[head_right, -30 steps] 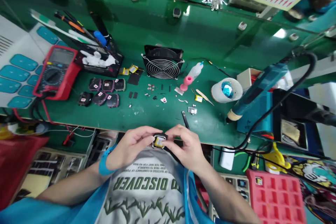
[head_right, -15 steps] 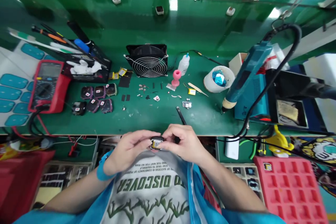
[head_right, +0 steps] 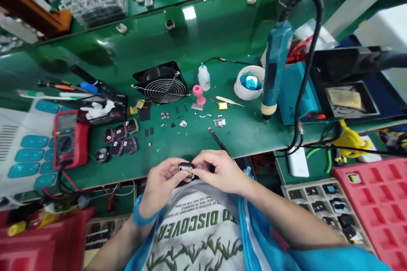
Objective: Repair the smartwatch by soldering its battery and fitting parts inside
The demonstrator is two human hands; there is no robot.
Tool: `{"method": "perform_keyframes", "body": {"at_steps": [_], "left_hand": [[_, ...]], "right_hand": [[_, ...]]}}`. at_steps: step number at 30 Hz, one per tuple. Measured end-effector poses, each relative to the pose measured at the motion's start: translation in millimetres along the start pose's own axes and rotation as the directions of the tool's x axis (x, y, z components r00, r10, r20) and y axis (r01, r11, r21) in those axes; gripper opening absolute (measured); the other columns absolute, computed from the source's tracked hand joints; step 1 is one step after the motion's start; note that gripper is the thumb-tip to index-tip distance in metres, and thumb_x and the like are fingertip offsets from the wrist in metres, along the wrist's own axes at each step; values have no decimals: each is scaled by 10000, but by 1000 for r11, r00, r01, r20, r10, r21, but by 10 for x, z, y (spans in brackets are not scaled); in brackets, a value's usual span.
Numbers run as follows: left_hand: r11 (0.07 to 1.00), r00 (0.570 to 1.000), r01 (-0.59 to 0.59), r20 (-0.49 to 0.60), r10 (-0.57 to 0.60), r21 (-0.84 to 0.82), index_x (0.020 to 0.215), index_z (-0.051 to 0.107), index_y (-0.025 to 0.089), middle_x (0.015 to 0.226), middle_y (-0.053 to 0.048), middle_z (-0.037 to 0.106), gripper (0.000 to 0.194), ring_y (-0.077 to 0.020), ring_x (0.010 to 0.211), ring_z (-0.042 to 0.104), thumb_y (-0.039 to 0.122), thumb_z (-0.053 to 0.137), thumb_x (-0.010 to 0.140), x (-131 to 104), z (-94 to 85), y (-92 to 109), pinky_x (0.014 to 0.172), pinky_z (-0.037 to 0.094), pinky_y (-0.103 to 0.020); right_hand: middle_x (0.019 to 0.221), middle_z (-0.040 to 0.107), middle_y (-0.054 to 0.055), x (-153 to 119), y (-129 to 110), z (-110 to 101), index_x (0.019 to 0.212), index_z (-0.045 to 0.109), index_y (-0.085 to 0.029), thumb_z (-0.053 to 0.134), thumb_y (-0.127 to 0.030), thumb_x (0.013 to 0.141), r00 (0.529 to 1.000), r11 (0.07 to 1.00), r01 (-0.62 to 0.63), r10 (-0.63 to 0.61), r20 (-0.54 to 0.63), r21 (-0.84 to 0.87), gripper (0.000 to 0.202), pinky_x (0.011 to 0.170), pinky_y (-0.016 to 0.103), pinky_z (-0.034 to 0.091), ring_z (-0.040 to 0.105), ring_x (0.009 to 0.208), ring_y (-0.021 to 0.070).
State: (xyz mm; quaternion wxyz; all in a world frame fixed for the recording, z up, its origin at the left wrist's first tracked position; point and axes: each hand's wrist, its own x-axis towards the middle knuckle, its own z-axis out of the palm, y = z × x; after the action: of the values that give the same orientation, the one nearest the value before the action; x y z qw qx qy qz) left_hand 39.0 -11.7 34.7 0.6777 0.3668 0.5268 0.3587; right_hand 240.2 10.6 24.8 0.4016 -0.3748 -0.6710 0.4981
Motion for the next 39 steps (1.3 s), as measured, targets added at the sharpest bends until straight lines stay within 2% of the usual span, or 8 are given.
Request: {"method": "perform_keyframes", "body": {"at_steps": [10,18,20,23,26,28,32,39], "left_hand": [[990,998,-48,-26,51,133,961,747,163,831,-43,790,371,-150,672,735,472,871,797,17,15,57,675,656,-267],[940,992,-128,30,125,317,1017,737,184,858,-30,784,298,-151,680,724,466,739,921,-7,-53,45,688,634,-270],[852,978,-205,77,191,482,1057,744,203,922,-30,791,245,-171,778,741,422,669,977,29,-136,98,755,630,-288],[562,928,-365,242,284,742,1127,754,235,1042,-37,782,229,-207,961,723,362,588,1034,145,-287,220,894,598,-342],[291,867,-483,402,296,826,1179,756,255,983,-37,743,264,-210,931,674,371,547,1064,270,-400,306,875,579,-368],[187,839,-502,423,343,844,1229,743,256,1006,-45,719,281,-210,944,662,379,551,1067,316,-438,314,869,580,-369],[128,794,-508,406,452,852,1228,724,230,1166,-64,722,250,-215,1093,676,349,592,1052,308,-453,248,962,583,-375],[158,748,-561,416,518,813,1105,730,220,1103,-35,791,132,-190,1045,710,281,641,1028,266,-443,135,938,610,-354]], "right_hand": [[703,682,-3,-37,29,40,865,716,-181,664,-231,948,998,999,-36,36,-46,-12,110,582,202,498,594,602,96],[685,674,-17,-54,89,59,857,699,-184,659,-263,984,999,997,8,-12,-47,-76,154,573,201,477,585,594,92],[694,662,-18,-54,117,75,871,692,-189,625,-277,1019,997,983,54,-62,-40,-174,185,578,213,474,578,600,99],[763,668,11,-46,175,113,927,682,-185,561,-287,1062,981,908,167,-192,-29,-384,208,635,257,501,592,683,139],[852,687,56,-39,231,156,985,677,-172,555,-261,1060,959,806,234,-284,-8,-543,169,726,313,533,590,788,190],[877,689,66,-37,258,185,983,678,-173,570,-249,1049,955,770,237,-295,-1,-593,147,750,334,537,568,813,207],[971,724,81,-36,285,250,981,690,-175,616,-248,1025,956,751,229,-292,-1,-619,113,770,355,539,561,855,219],[1191,783,80,-39,317,338,952,723,-174,591,-207,1038,934,725,274,-358,-6,-632,161,782,366,511,600,951,223]]}}
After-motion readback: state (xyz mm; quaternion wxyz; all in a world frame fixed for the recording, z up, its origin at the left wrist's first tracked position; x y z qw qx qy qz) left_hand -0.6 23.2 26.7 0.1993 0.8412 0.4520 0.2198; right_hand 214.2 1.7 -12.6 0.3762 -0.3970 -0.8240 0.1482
